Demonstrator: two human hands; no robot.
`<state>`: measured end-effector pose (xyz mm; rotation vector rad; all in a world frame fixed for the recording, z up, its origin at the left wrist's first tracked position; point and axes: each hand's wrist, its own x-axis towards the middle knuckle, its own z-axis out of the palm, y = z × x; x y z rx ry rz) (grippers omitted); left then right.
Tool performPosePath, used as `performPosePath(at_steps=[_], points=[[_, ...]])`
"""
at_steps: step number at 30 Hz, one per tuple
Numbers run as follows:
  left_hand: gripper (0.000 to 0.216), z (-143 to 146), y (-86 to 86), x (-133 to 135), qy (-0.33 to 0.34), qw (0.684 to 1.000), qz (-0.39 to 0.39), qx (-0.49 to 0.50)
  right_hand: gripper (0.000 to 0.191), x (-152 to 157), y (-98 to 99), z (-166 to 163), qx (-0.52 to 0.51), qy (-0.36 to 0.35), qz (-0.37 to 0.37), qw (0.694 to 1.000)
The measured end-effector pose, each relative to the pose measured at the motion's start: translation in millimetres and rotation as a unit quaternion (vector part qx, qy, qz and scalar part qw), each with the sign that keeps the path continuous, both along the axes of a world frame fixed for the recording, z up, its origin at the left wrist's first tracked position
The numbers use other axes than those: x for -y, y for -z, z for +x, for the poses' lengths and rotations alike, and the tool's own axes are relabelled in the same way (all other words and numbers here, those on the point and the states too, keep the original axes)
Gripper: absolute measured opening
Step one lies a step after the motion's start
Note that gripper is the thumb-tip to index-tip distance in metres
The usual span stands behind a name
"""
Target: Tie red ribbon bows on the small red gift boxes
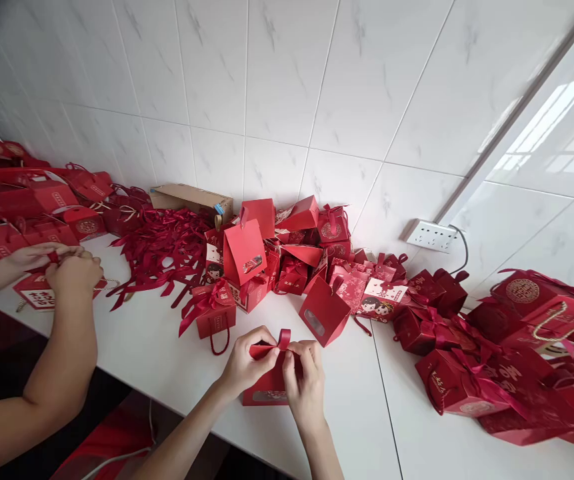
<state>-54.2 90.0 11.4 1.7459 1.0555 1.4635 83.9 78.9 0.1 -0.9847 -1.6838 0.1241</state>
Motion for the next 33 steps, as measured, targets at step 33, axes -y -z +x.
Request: performPosePath(at_steps=[33], points=[[0.025,-21.9,68.5,24.1,0.017,0.940,-0.092,-0.329,0.042,-78.9,51.2,-37.4,0.162,0.163,-0.222,0.948]])
